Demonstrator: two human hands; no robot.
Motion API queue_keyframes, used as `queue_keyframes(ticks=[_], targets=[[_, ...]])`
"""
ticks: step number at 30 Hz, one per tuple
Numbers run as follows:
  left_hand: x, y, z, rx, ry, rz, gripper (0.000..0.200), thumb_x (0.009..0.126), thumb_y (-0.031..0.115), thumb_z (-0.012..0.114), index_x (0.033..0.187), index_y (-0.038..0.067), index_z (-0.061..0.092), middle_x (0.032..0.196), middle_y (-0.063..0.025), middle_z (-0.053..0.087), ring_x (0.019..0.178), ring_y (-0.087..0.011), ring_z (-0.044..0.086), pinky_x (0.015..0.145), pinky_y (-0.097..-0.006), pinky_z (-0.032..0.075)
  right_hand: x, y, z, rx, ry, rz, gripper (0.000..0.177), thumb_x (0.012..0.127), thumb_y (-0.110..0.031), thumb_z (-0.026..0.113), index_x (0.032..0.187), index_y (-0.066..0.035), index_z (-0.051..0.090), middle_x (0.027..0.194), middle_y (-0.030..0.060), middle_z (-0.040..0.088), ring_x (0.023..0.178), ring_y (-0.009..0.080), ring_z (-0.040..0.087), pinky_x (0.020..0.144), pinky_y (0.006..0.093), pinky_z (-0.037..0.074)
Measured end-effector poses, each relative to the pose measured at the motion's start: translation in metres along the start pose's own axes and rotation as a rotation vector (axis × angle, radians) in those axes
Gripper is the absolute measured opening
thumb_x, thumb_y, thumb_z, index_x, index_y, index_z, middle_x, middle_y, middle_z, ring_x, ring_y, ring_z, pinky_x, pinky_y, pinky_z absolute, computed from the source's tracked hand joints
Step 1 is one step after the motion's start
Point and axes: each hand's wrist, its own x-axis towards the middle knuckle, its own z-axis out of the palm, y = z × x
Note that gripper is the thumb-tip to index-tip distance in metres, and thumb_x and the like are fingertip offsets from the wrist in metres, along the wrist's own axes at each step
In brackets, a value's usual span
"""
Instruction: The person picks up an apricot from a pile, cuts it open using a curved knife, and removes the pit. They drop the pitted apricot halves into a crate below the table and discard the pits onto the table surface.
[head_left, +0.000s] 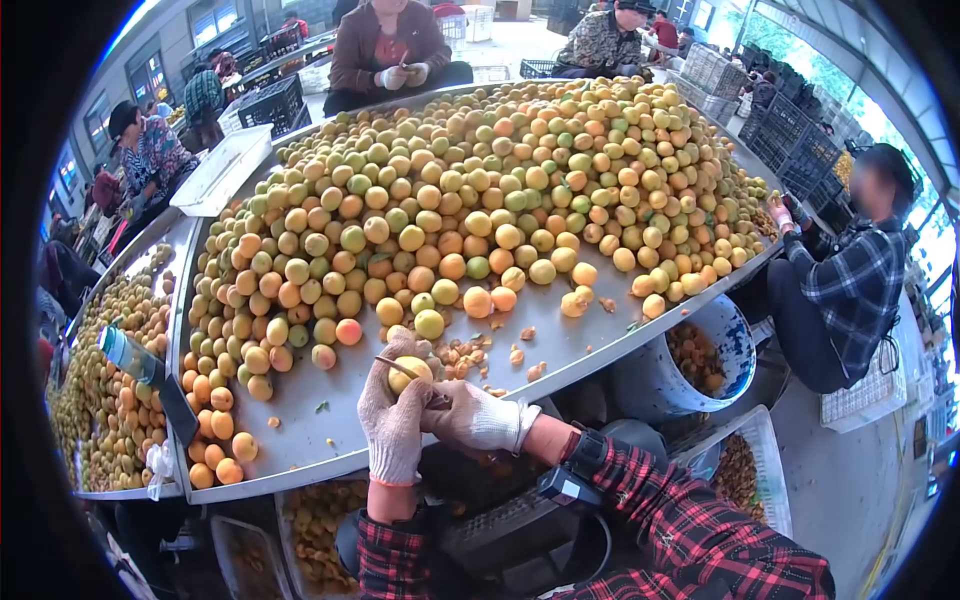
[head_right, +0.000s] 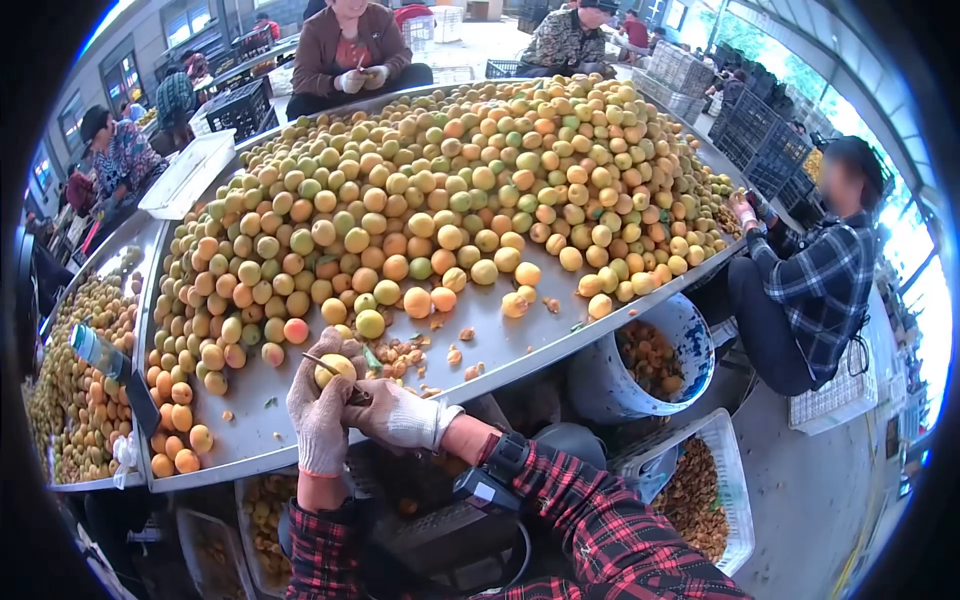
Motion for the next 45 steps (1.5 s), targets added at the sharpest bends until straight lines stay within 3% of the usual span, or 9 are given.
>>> queue_keyframes(ticks=[1,8,12,15,18,23,35,40,45], targets=[[0.0,0.003,-0.001,-0.058,-0.034,-0.018,0.047,0.088,-0.005,0.057,0.134,-0.006,0.049,0.125,-0.0169,0.061,0.11,-0.0236,0.063,0.093,-0.0323,0.053,-0.001,-0.002,-0.001,0.007,-0.052,0.037,0.03,0.098,-0.03,0.058,0.111,-0.004,0.063,0.074,0.0003,0.064,0.06,0.0064,0.057,0.052,0.0249,0.044],[0.006,-0.002,-0.004,-0.15,0.097,0.142,0.043,0.092,0.0,0.052,0.134,-0.007,0.047,0.135,-0.0178,0.053,0.12,-0.0271,0.058,0.104,-0.039,0.048,0.002,0.009,-0.01,-0.157,-0.024,-0.157,0.024,0.094,-0.026,0.065,0.104,-0.004,0.064,0.077,-0.0007,0.063,0.067,0.0067,0.055,0.061,0.0247,0.047],[0.009,0.009,-0.012,-0.213,0.208,0.149,0.039,0.096,0.002,0.054,0.134,-0.005,0.049,0.132,-0.0132,0.054,0.117,-0.0233,0.059,0.101,-0.0362,0.05,-0.009,-0.005,-0.025,0.169,0.097,-0.054,0.022,0.094,-0.026,0.064,0.101,-0.006,0.064,0.069,0.0007,0.06,0.048,0.0063,0.052,0.044,0.0234,0.04],[0.001,0.013,0.002,0.371,0.061,0.19,0.052,0.082,-0.009,0.055,0.134,0.0,0.053,0.126,-0.009,0.056,0.116,-0.0205,0.058,0.1,-0.0338,0.048,-0.01,-0.014,-0.034,0.335,0.169,-0.076,0.026,0.096,-0.029,0.06,0.102,-0.004,0.062,0.068,0.0,0.059,0.045,0.0047,0.05,0.04,0.0206,0.038],[-0.008,0.006,0.016,0.862,-0.14,0.465,0.063,0.074,-0.003,0.068,0.135,-0.003,0.051,0.133,-0.0207,0.057,0.119,-0.03,0.059,0.101,-0.038,0.046,-0.004,-0.004,-0.031,0.275,0.161,-0.099,0.031,0.096,-0.035,0.058,0.101,-0.004,0.062,0.067,0.0012,0.06,0.045,0.0059,0.051,0.039,0.0213,0.039],[-0.009,0.014,0.013,1.161,-0.122,0.63,0.064,0.079,0.014,0.072,0.134,-0.009,0.049,0.132,-0.0273,0.056,0.116,-0.0391,0.059,0.1,-0.0426,0.046,-0.003,-0.006,-0.022,0.377,0.231,0.012,0.039,0.096,-0.044,0.055,0.091,-0.006,0.059,0.065,0.0021,0.058,0.043,0.0091,0.052,0.037,0.0236,0.04],[-0.007,-0.014,0.016,0.695,0.037,0.489,0.044,0.105,0.029,0.044,0.128,-0.008,0.051,0.122,-0.0194,0.061,0.11,-0.0288,0.063,0.094,-0.0356,0.049,0.006,-0.002,0.006,0.355,0.477,-0.174,0.033,0.098,-0.033,0.056,0.096,-0.002,0.065,0.07,0.0003,0.059,0.055,0.0084,0.054,0.047,0.0253,0.043],[0.003,-0.023,-0.002,-0.008,0.154,-0.069,0.044,0.104,0.038,0.046,0.123,-0.001,0.058,0.107,-0.0083,0.066,0.085,-0.0137,0.066,0.069,-0.0222,0.054,0.008,0.008,0.003,0.068,0.439,-0.377,0.019,0.092,-0.019,0.062,0.085,-0.002,0.063,0.074,-0.0003,0.055,0.074,0.0081,0.055,0.063,0.0291,0.046],[-0.002,-0.018,0.006,-0.375,0.172,-0.146,0.057,0.101,0.048,0.047,0.125,-0.004,0.056,0.106,-0.0094,0.065,0.076,-0.0136,0.063,0.06,-0.0215,0.051,-0.005,-0.008,-0.016,0.547,0.326,-0.179,0.024,0.098,-0.028,0.061,0.097,-0.005,0.061,0.067,-0.0024,0.054,0.05,0.0039,0.049,0.045,0.0197,0.039]])
